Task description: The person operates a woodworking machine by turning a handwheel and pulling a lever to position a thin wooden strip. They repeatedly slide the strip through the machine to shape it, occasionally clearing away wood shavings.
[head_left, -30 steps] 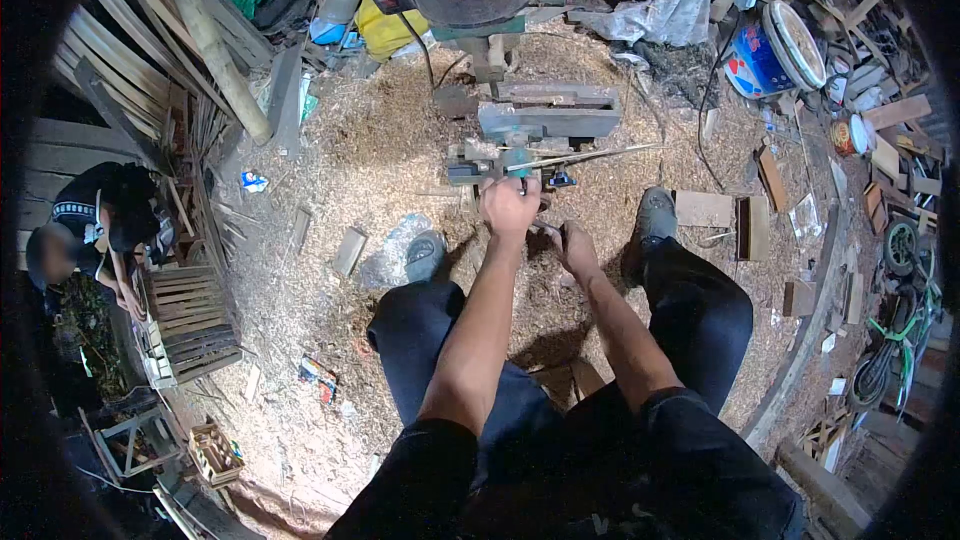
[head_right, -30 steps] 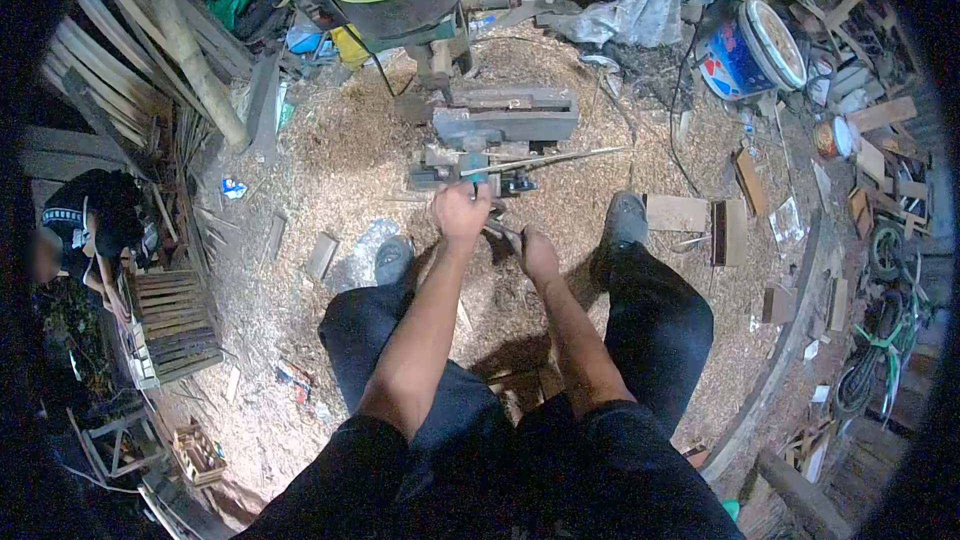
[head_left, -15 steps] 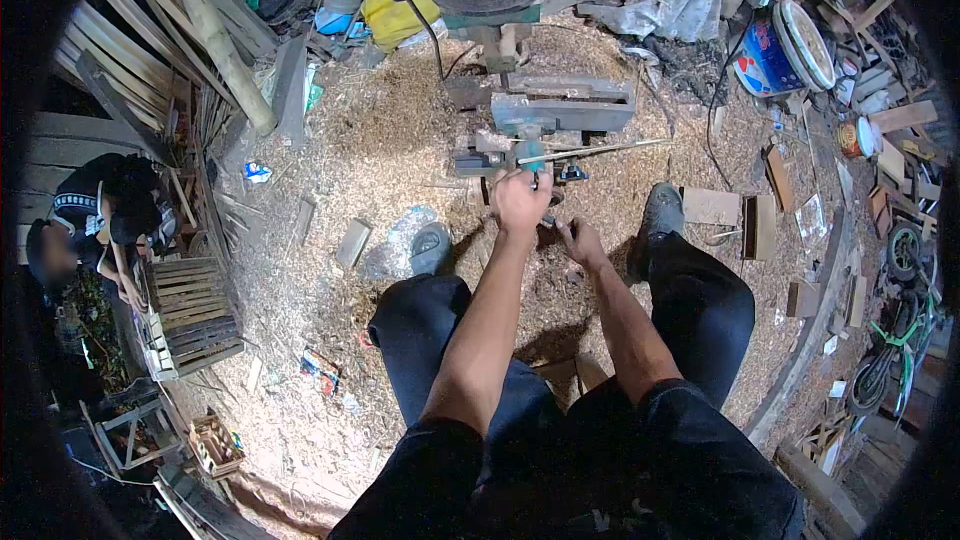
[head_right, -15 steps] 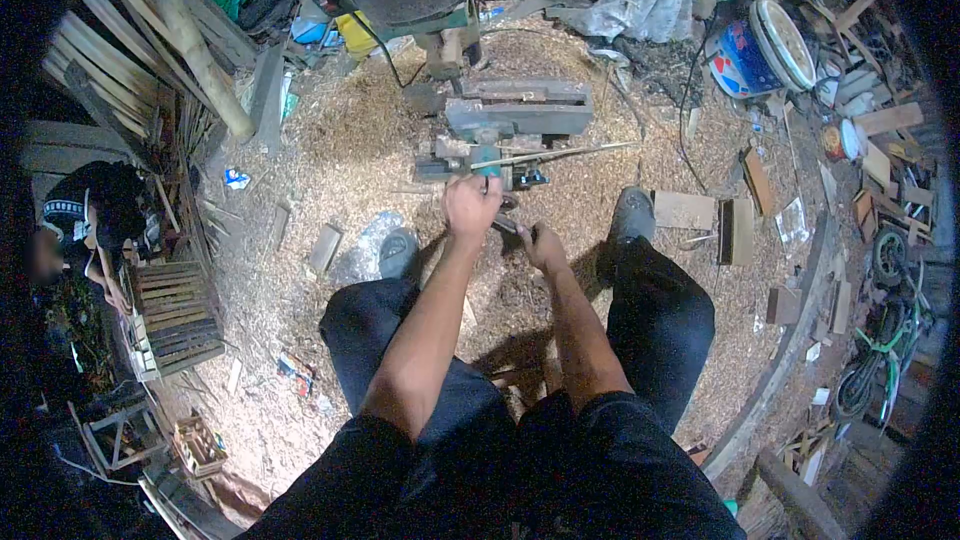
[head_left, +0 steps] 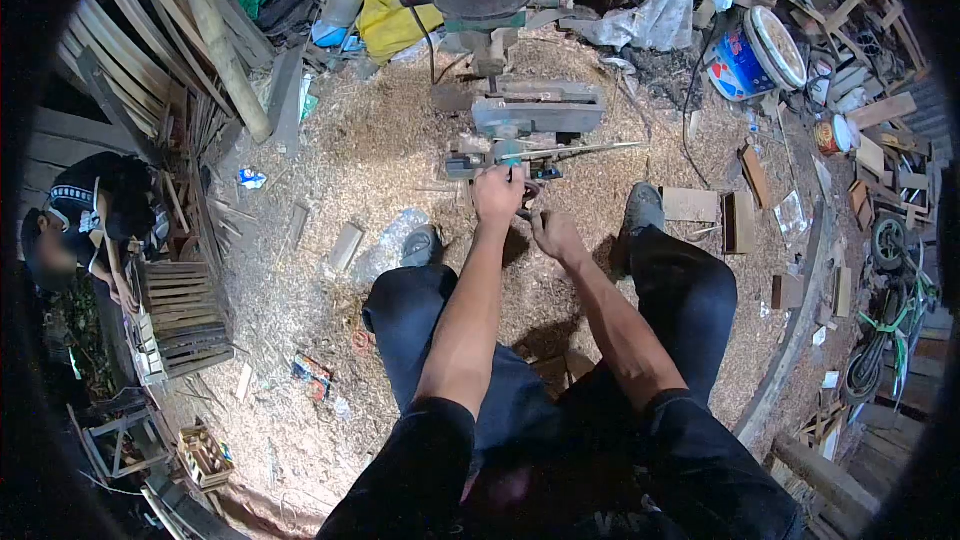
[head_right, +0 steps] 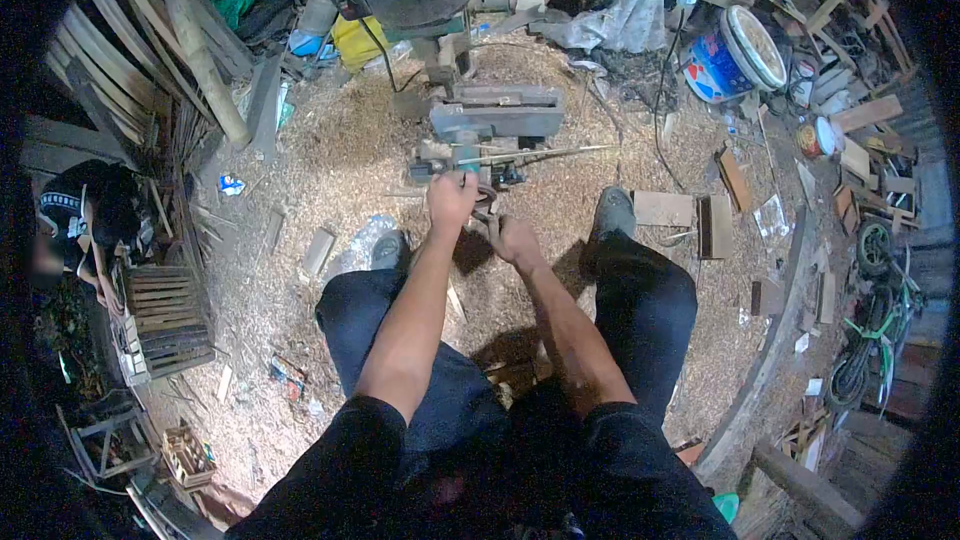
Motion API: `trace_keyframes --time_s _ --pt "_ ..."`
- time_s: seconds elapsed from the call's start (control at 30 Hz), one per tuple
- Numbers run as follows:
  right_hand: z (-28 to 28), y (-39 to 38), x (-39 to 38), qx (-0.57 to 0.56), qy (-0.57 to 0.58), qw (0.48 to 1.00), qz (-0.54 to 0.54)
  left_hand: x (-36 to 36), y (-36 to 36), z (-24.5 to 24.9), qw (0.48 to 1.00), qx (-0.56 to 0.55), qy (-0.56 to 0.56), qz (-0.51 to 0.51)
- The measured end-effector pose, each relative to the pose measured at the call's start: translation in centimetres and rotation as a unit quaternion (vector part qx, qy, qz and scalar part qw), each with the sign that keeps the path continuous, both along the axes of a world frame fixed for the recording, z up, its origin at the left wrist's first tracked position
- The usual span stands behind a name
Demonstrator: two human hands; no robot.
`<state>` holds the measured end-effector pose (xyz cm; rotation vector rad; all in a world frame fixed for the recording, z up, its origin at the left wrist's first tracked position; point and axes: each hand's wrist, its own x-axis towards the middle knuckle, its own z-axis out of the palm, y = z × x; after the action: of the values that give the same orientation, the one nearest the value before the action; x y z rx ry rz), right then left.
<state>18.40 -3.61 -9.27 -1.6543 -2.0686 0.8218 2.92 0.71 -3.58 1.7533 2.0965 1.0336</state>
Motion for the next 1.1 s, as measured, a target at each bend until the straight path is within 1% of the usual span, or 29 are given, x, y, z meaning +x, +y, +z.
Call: trace_keyframes --time_s 0.07,0.1,0.13,0.2,0.23,0.33,0.37,0.47,0.5,0.6,0.63,0.7,0.73,0.77,0.8,0.87,0.9,1.0,1.03,1.07,1.1 --pt "2.7 0.6 -0.2 -0.037 0.037 0.998 0.043 -0.4 0.1 -0.7 1.000 0.004 0.005 0.006" --pt "2.7 0.8 -0.3 -0.048 0.052 0.996 0.056 -0.3 -0.2 0.1 1.000 0.002 -0.005 0.022" --pt "2.7 0.9 -0.4 -0.060 0.068 0.993 0.070 -0.4 -0.2 -0.2 1.000 -0.010 -0.014 0.021" --pt "2.5 1.0 -0.4 -0.136 0.130 0.982 0.027 -0.8 0.1 -0.4 0.999 -0.031 -0.031 0.021" --pt "2.2 1.2 -0.3 -0.173 0.161 0.972 0.006 -0.8 0.1 -0.5 0.999 -0.021 -0.026 0.030" --pt "0.8 1.7 0.1 -0.240 0.182 0.954 0.004 -0.6 0.1 -0.8 0.999 0.003 -0.010 0.043" --pt "0.1 1.8 -0.3 -0.167 0.131 0.977 0.012 -0.7 0.2 -0.8 0.999 0.007 -0.003 0.038" --pt "0.9 3.6 0.2 -0.218 0.092 0.971 0.028 -0.9 -0.1 -0.6 1.000 0.027 0.000 -0.001" --pt "0.7 3.8 0.5 -0.202 0.133 0.970 -0.001 -1.0 0.0 -0.4 0.999 0.039 -0.003 -0.016" --pt "-0.3 4.2 1.0 -0.107 0.125 0.984 -0.072 -1.2 0.0 -0.1 0.998 0.051 -0.021 -0.035" --pt "-0.9 4.9 1.3 -0.188 0.180 0.962 -0.085 -1.3 0.0 -0.2 0.998 0.049 -0.019 -0.034" --pt "-2.3 5.0 0.8 -0.117 0.257 0.934 -0.217 -1.5 0.3 -0.4 0.998 0.043 -0.015 -0.035" --pt "-3.8 5.1 0.7 -0.079 0.292 0.911 -0.281 -1.5 0.4 0.1 1.000 0.009 -0.024 -0.019" --pt "-5.4 5.4 0.7 0.014 0.250 0.930 -0.270 -1.4 0.4 0.5 0.999 -0.026 -0.034 -0.002" --pt "-5.4 5.6 0.7 0.065 0.224 0.942 -0.241 -1.2 0.3 0.7 0.997 -0.060 -0.044 0.013" --pt "-4.5 6.4 -0.1 0.167 0.170 0.955 -0.179 -1.0 0.6 -0.4 0.999 0.001 -0.011 0.037" --pt "-4.2 6.7 -0.5 0.115 0.177 0.959 -0.188 -0.9 0.7 -0.9 0.998 0.033 0.005 0.049" --pt "-3.2 7.2 -1.2 0.017 0.181 0.956 -0.231 -0.2 0.7 -0.3 0.995 0.047 -0.006 0.089" --pt "-5.0 7.8 -1.2 0.027 0.209 0.947 -0.244 -0.3 0.7 -0.4 0.996 0.039 0.001 0.085" --pt "-9.2 8.5 -1.0 -0.036 0.299 0.910 -0.284 -0.3 0.7 -0.3 0.995 0.050 -0.001 0.082" --pt "-9.9 9.0 -1.0 -0.098 0.385 0.860 -0.320 -0.2 0.7 -0.3 0.995 0.061 -0.003 0.080"
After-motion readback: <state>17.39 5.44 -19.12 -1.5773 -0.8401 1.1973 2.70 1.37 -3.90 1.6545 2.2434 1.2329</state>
